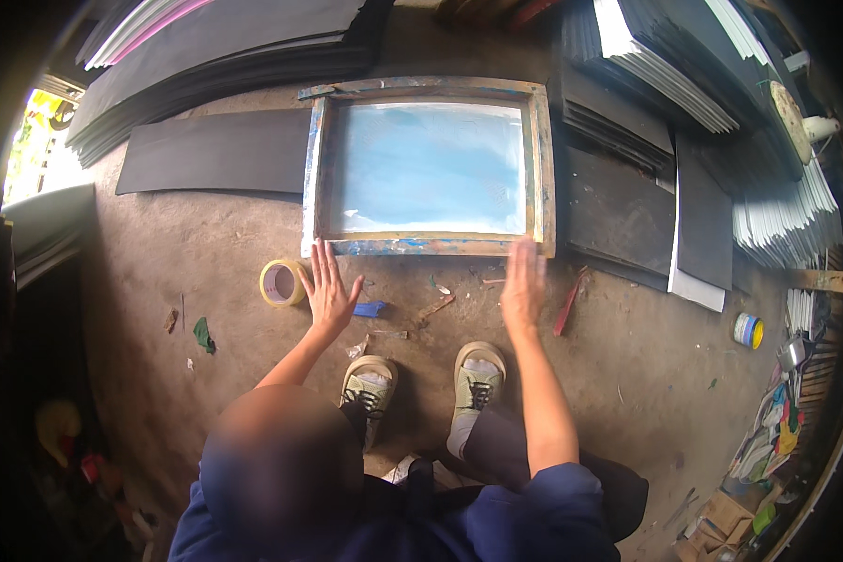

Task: The person sits on the floor and applies masking tape to the edges of a rectangular wooden frame. They tear pieces of tape, smooth them down, and use a utility knife to trim excess tape along the frame's perimeter.

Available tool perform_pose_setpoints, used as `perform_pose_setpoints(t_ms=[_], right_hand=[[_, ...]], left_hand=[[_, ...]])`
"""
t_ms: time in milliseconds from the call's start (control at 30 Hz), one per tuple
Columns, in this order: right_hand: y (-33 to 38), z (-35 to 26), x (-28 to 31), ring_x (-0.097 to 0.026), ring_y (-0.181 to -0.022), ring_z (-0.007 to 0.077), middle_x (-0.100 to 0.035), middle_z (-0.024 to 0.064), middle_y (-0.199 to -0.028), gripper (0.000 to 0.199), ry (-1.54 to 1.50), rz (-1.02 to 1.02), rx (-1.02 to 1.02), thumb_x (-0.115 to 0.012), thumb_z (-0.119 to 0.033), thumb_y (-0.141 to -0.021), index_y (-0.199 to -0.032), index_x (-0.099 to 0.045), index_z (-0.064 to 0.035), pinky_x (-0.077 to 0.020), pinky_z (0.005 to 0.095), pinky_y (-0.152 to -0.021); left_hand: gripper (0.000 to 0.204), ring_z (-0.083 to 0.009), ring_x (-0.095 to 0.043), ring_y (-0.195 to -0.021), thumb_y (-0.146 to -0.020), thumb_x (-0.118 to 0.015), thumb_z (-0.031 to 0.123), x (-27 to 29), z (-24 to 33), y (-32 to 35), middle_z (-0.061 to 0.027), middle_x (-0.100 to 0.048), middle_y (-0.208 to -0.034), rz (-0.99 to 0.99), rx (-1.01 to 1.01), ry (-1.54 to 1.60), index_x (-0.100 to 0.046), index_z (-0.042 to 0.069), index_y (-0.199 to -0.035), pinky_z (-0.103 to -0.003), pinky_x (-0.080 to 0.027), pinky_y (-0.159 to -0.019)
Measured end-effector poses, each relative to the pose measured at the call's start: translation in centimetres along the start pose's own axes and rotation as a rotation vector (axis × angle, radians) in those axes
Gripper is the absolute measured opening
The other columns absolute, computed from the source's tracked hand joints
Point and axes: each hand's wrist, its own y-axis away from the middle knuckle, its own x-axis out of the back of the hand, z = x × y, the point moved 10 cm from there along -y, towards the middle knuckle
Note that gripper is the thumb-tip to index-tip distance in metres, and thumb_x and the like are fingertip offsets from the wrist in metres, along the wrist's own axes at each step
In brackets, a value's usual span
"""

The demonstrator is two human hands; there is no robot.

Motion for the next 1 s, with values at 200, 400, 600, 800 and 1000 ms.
perform_pose_setpoints(t_ms=[200,400,600,800,1000], right_hand=[[-0.8,0.0,0.3,0.001,-0.137,0.0246,-0.001,0.0165,-0.148,0.082,-0.23,0.017,-0.262,-0.041,0.018,-0.069,-0.141,-0.007,0.0009,0.0013,0.0365,-0.112],[-1.3,-21.3,1.1,0.0,-0.137,0.024,-0.001,0.0119,-0.148,0.072,-0.574,-0.038,0.253,-0.028,0.018,-0.074,-0.141,-0.012,-0.0033,-0.0006,0.0358,-0.113],[-2.1,-12.3,0.1,-0.019,-0.135,0.0283,-0.02,0.0156,-0.146,0.071,-0.381,0.049,0.158,-0.039,0.015,-0.071,-0.138,-0.025,-0.0018,-0.0137,0.0434,-0.112],[-1.7,-2.4,1.4,-0.002,-0.137,0.032,-0.004,0.023,-0.146,0.074,-0.287,0.139,-0.299,-0.047,0.011,-0.074,-0.138,-0.01,0.0057,-0.0019,0.0399,-0.112],[-4.1,-26.6,2.1,-0.015,-0.136,0.0323,-0.02,0.022,-0.144,0.057,-0.416,0.003,0.155,-0.038,0.003,-0.082,-0.136,-0.022,0.0056,-0.0113,0.0437,-0.112]], left_hand=[[0.107,-0.0343,-0.002,-0.137,-0.076,-0.053,0.063,0.0,-4.1,-2.6,-0.0268,-0.005,-0.145,0.111,0.402,0.279,-0.004,-0.008,-0.139,-0.052,-0.006,-0.108],[0.092,-0.0342,-0.038,-0.116,-0.066,-0.075,0.046,0.4,-7.1,-3.4,-0.021,-0.042,-0.122,0.271,0.432,0.688,-0.034,-0.003,-0.131,-0.044,-0.028,-0.1],[0.052,-0.0175,-0.055,-0.095,-0.073,-0.075,0.025,-0.5,-9.5,-3.7,-0.0072,-0.057,-0.108,0.239,0.529,1.044,-0.057,0.005,-0.117,-0.03,-0.044,-0.084],[0.039,-0.0116,-0.055,-0.093,-0.081,-0.066,0.015,-1.2,-10.1,-2.9,-0.0038,-0.057,-0.107,0.275,0.47,1.198,-0.057,0.005,-0.118,-0.024,-0.045,-0.081],[0.029,-0.0089,-0.057,-0.092,-0.089,-0.054,0.011,-0.1,-10.2,-3.5,-0.0053,-0.062,-0.108,0.232,0.401,1.23,-0.057,0.003,-0.117,-0.023,-0.046,-0.082]])
